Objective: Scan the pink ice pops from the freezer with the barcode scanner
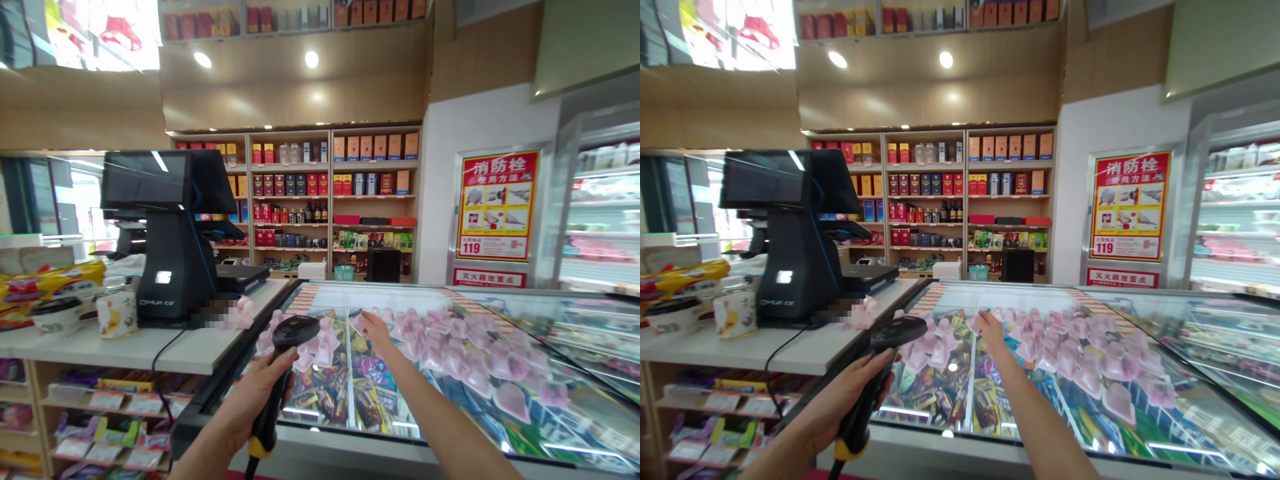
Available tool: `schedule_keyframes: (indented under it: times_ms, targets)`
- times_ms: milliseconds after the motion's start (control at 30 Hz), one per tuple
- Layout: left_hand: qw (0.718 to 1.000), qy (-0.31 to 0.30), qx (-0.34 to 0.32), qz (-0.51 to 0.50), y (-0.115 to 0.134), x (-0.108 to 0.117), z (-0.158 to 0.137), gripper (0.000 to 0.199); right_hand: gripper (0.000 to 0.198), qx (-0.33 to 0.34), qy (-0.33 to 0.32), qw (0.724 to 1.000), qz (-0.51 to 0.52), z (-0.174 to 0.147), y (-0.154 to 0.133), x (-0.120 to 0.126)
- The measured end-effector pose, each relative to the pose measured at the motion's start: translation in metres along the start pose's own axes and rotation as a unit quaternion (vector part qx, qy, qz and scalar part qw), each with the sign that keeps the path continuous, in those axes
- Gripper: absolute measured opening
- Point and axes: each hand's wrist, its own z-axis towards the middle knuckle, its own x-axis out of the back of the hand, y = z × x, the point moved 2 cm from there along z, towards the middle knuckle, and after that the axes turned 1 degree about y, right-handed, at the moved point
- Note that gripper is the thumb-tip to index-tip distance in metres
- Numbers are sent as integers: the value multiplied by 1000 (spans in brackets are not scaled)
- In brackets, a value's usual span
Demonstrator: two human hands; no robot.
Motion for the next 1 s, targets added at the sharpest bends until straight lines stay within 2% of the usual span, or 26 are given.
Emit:
schedule_keyframes:
  times_ms: [100,233,333,467,533,600,700,767,800,867,900,933,1000]
  targets:
    - [1000,7,13,-7,-5,11,13,32,29,61,18,986,-151,13,7,-14]
    - [998,19,46,-27,-11,23,27,30,26,117,18,944,-309,28,20,-32]
    - [998,34,50,-18,-13,26,34,30,26,131,5,931,-340,30,33,-47]
    - [998,18,53,-8,-14,24,44,31,24,128,-13,931,-342,32,42,-59]
    - [999,4,49,-6,-15,23,49,31,25,127,-16,931,-341,39,41,-54]
    - [999,-2,49,-5,-16,21,53,31,28,152,5,917,-369,53,35,-39]
    - [998,-2,63,-11,-20,18,58,31,35,222,57,855,-466,78,26,-5]
    - [998,-6,69,-5,-23,16,61,32,38,223,54,820,-524,93,26,15]
    - [998,-10,70,1,-23,14,62,32,38,212,36,811,-543,97,27,21]
    - [997,-18,69,10,-24,9,63,32,34,190,-11,813,-551,101,31,29]
    - [998,-20,65,12,-24,7,63,32,31,186,-30,823,-536,99,32,30]
    - [998,-23,58,12,-23,4,62,32,27,184,-39,841,-507,96,31,30]
    - [998,-33,48,14,-21,-1,58,31,22,160,-27,902,-400,86,29,31]
